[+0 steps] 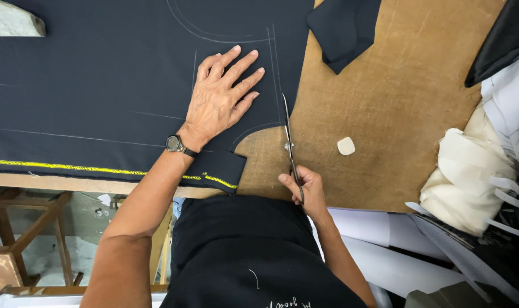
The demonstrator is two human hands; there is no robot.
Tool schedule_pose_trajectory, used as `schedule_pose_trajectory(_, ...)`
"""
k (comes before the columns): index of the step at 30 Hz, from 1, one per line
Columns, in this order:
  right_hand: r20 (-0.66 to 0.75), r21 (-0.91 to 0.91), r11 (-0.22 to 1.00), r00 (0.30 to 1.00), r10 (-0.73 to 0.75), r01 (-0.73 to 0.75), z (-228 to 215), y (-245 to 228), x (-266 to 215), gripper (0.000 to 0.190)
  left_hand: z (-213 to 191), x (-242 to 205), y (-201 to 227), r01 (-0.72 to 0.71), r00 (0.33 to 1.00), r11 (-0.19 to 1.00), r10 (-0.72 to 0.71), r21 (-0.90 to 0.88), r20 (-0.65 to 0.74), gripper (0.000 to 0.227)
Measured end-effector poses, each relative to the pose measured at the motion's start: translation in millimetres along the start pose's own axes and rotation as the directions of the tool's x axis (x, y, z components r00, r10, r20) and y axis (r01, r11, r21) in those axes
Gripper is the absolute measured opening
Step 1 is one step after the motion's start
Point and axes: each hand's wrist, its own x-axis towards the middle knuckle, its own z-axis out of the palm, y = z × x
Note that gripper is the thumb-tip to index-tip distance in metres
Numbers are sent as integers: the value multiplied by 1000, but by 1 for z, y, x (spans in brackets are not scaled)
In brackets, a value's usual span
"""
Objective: The person uses shears to cut a large piece of black fabric laid out on a wooden table. They follow white chalk lines drawn on the material, carefully maneuvering the shears around curved and straight edges to separate the pattern pieces.
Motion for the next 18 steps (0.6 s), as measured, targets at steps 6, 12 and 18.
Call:
schedule_pose_trajectory(6,-16,3,1000,1000,16,-16,-2,10,3,59,-1,1,0,5,1000,1000,-4,-16,13,34)
schedule_pose_trajectory(12,40,77,996,999,31,-35,-4,-7,5,46,-4,3,1,9,1000,1000,-9,-12,13,34)
schedule_pose_trajectory(18,6,59,997,999,-47,46,3,-24,16,50,-5,3,2,13,1000,1000,-13,-9,1,33)
